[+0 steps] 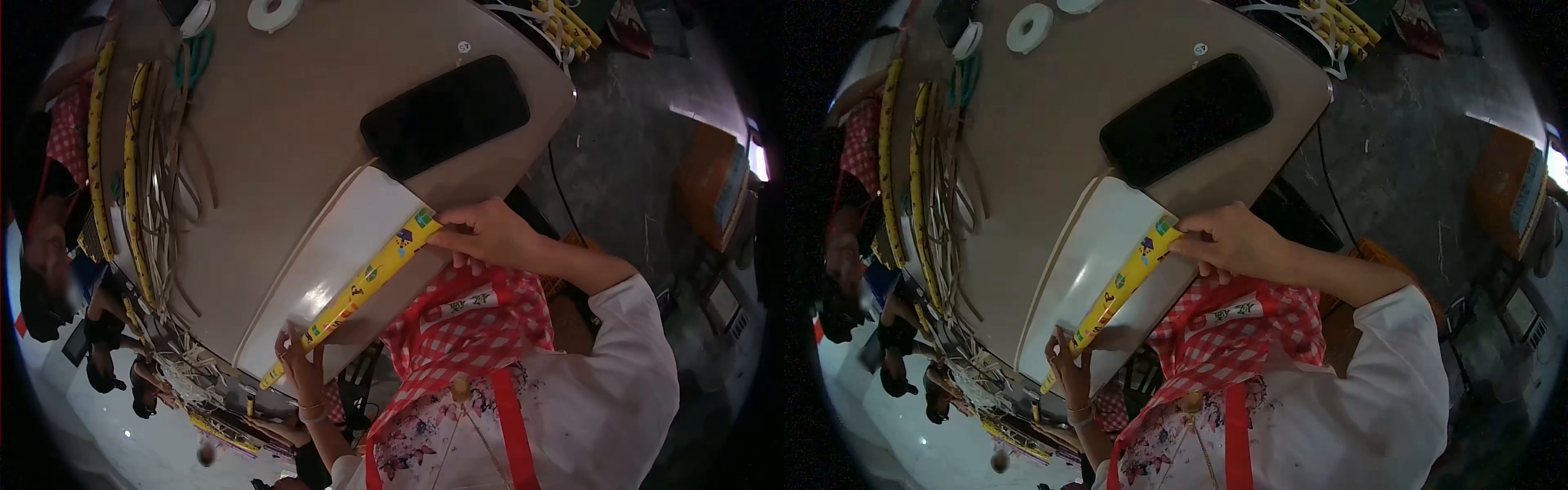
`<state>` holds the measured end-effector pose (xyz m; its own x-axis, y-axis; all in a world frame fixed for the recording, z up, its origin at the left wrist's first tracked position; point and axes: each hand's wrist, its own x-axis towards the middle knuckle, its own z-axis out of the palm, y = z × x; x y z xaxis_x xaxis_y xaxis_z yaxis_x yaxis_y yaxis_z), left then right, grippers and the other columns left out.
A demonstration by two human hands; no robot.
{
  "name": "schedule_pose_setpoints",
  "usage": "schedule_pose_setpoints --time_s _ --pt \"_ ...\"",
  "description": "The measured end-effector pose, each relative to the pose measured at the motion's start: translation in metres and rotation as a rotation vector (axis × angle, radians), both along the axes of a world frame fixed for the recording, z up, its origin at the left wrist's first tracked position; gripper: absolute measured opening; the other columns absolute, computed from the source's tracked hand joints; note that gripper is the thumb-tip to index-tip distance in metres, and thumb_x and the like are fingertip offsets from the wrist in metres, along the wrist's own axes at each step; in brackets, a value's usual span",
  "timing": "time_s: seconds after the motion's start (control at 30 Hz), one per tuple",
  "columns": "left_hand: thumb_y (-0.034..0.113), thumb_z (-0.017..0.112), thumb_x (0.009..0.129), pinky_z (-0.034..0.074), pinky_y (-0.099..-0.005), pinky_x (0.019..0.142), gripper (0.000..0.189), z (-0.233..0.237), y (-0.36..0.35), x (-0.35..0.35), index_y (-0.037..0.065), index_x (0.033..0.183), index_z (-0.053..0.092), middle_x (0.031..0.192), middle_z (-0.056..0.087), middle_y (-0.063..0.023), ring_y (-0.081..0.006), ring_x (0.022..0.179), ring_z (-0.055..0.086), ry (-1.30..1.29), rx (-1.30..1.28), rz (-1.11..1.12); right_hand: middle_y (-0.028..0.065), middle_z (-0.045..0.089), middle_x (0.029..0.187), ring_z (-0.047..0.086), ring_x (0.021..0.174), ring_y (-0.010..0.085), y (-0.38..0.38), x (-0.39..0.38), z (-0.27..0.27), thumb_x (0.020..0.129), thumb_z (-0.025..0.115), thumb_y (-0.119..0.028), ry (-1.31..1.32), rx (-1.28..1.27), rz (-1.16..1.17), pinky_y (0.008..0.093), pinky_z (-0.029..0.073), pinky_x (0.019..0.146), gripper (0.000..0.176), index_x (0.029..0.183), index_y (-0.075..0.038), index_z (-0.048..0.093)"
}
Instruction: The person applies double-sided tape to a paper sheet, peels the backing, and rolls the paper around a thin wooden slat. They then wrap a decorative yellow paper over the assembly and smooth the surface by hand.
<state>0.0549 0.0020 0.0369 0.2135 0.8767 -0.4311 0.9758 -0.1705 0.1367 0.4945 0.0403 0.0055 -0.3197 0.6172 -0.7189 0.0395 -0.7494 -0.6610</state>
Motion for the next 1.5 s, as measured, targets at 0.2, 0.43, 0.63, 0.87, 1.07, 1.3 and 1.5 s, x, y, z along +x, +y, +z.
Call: schedule_pose_setpoints --time_s 0.2,0.43,0.63,0.87,1.07,1.3,1.5 --pt "0.006 0.080 0.071 0.043 -0.0423 0.094 0.077 0.000 0.003 0.002 0.007 0.139 0.045 0.131 0.041 -0.0159 -0.0356 0.118 0.047 -0.005 0.038 -0.016 0.0075 0.067 0.068 0.063 0.054 0.0084 0.000 0.000 -0.002 0.096 0.059 -0.025 -0.003 0.044 0.018 0.0218 0.050 0.050 0.028 0.107 0.000 0.065" --pt "0.003 0.082 0.067 0.045 -0.0423 0.092 0.068 -0.008 -0.002 -0.008 0.006 0.128 0.051 0.128 0.045 -0.0153 -0.0357 0.119 0.047 -0.136 0.119 0.131 0.0077 0.066 0.067 0.061 0.051 0.0086 -0.003 -0.004 0.000 0.096 0.058 -0.023 -0.015 0.045 -0.034 0.0219 0.049 0.047 0.028 0.104 0.003 0.065" --pt "0.000 0.082 0.065 0.047 -0.0425 0.087 0.052 -0.011 -0.006 -0.014 0.007 0.109 0.054 0.119 0.048 -0.0136 -0.0351 0.118 0.049 -0.168 0.169 0.065 0.0077 0.065 0.065 0.060 0.048 0.0087 -0.003 -0.007 -0.002 0.096 0.059 -0.023 -0.012 0.005 -0.065 0.0220 0.047 0.045 0.029 0.103 0.005 0.064" --pt "-0.003 0.080 0.065 0.048 -0.0432 0.088 0.051 -0.011 -0.007 -0.013 0.007 0.109 0.056 0.114 0.051 -0.0122 -0.0351 0.118 0.051 -0.187 0.171 0.079 0.0095 0.065 0.062 0.061 0.046 0.0115 -0.003 -0.009 0.000 0.096 0.057 -0.030 -0.043 0.039 -0.064 0.0244 0.048 0.041 0.035 0.096 0.005 0.064" --pt "-0.005 0.079 0.065 0.047 -0.0439 0.091 0.053 -0.012 -0.006 -0.015 0.006 0.113 0.058 0.117 0.052 -0.0117 -0.0348 0.119 0.051 -0.277 0.157 0.081 0.0098 0.065 0.063 0.060 0.045 0.0117 0.000 -0.009 0.000 0.096 0.057 -0.030 -0.041 0.035 -0.063 0.0246 0.048 0.039 0.035 0.094 0.005 0.063" --pt "-0.001 0.081 0.066 0.047 -0.0424 0.091 0.049 -0.015 -0.005 -0.019 0.006 0.111 0.063 0.117 0.054 -0.0106 -0.0312 0.116 0.052 -0.260 0.226 0.067 0.0082 0.065 0.066 0.059 0.046 0.0099 0.003 -0.011 0.004 0.097 0.057 -0.026 -0.030 0.006 -0.091 0.0217 0.045 0.042 0.031 0.098 0.004 0.063" --pt "-0.002 0.081 0.064 0.045 -0.0400 0.083 0.054 -0.016 -0.013 -0.027 0.006 0.114 0.064 0.106 0.054 -0.0080 -0.0270 0.097 0.054 -0.153 0.234 0.046 0.0074 0.064 0.064 0.059 0.045 0.0102 0.004 -0.014 0.006 0.097 0.056 -0.025 -0.042 -0.015 -0.103 0.0220 0.044 0.040 0.030 0.094 0.004 0.062"
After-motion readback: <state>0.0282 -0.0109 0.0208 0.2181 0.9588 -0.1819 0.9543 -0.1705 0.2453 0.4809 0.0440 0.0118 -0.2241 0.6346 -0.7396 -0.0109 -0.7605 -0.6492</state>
